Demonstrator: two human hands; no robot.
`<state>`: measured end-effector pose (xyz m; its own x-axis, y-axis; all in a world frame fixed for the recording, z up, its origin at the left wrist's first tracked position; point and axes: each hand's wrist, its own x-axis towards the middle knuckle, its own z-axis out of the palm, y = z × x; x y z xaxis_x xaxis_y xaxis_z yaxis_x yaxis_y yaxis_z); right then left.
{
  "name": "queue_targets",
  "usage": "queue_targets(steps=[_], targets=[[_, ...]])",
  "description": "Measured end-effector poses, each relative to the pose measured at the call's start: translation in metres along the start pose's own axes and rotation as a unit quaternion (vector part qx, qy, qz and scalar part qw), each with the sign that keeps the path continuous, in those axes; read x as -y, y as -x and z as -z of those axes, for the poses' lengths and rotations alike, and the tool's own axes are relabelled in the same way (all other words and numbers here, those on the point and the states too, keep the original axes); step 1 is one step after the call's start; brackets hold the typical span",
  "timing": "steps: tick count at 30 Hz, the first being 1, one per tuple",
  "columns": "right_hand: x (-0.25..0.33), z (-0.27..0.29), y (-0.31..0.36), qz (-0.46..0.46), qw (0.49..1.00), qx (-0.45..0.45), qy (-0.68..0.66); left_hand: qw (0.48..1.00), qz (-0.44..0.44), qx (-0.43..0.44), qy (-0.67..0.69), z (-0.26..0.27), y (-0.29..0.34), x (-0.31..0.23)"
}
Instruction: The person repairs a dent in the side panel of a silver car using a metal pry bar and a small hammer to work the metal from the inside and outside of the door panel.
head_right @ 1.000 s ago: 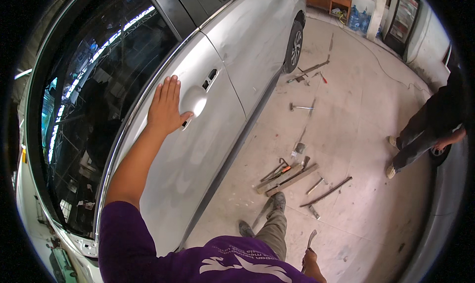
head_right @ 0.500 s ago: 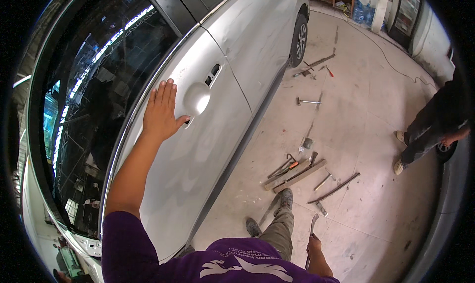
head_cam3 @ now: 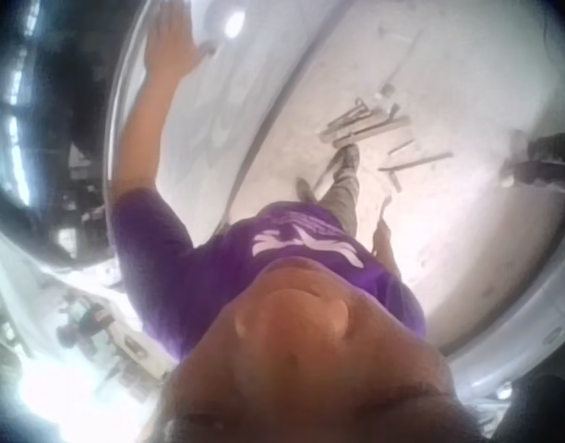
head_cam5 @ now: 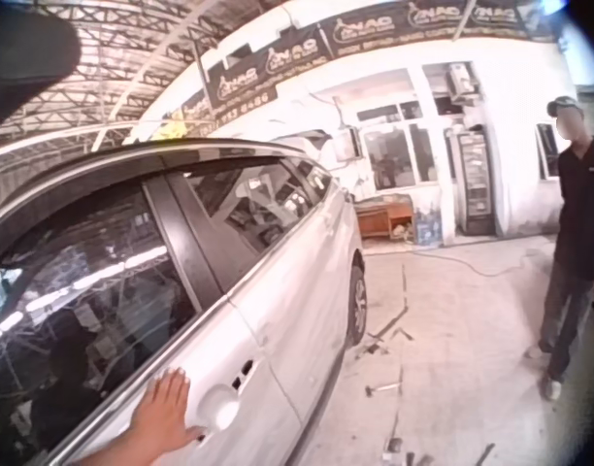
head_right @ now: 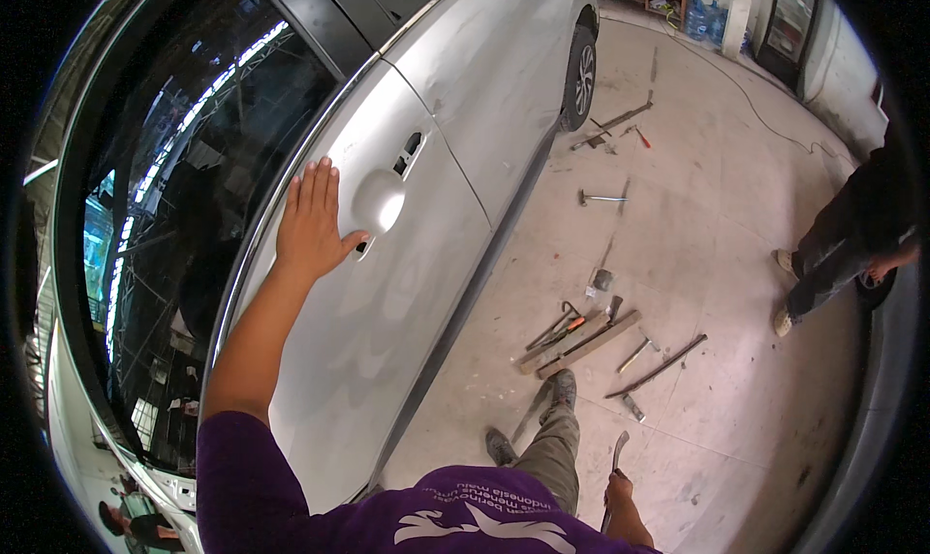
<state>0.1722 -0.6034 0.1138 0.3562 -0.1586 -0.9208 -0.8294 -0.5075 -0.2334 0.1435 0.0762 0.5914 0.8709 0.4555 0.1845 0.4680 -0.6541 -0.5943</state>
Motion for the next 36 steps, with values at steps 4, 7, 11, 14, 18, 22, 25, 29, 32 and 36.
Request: queue_targets(steps=[4, 7, 11, 14, 18, 22, 25, 29, 32, 36], targets=[[0.005, 0.003, 0.020, -0.035, 0.999, -0.010, 0.003, 1.000, -0.015, -0.008, -0.020, -0.006, -0.060, -0.009], [0.011, 0.004, 0.030, -0.064, 0.998, 0.005, -0.020, 0.999, -0.011, -0.023, -0.038, -0.013, -0.108, -0.015], [0.011, 0.004, 0.027, -0.031, 0.999, 0.009, -0.031, 0.998, -0.007, -0.016, -0.065, -0.020, -0.155, -0.025], [0.003, 0.005, 0.013, -0.025, 0.999, 0.003, -0.024, 0.997, -0.037, -0.020, -0.060, -0.025, -0.157, -0.024], [0.017, 0.001, 0.017, -0.008, 0.999, 0.008, -0.041, 0.993, -0.075, 0.028, -0.084, -0.012, -0.122, -0.022], [0.024, -0.006, 0.020, 0.019, 1.000, 0.013, -0.020, 0.993, -0.084, 0.040, -0.072, -0.008, -0.080, -0.013], [0.023, -0.012, 0.017, 0.033, 0.999, 0.025, -0.015, 0.994, -0.089, 0.034, -0.045, -0.007, -0.045, -0.005], [0.028, -0.023, 0.021, 0.078, 0.996, 0.030, 0.014, 0.995, -0.092, 0.045, -0.013, -0.005, 0.014, 0.014], [0.049, -0.046, 0.033, 0.133, 0.990, 0.039, 0.031, 0.994, -0.091, 0.053, 0.023, 0.002, 0.061, 0.038], [0.065, -0.089, -0.001, 0.385, 0.919, 0.036, 0.076, 0.993, -0.076, 0.082, 0.043, 0.020, 0.102, 0.067]])
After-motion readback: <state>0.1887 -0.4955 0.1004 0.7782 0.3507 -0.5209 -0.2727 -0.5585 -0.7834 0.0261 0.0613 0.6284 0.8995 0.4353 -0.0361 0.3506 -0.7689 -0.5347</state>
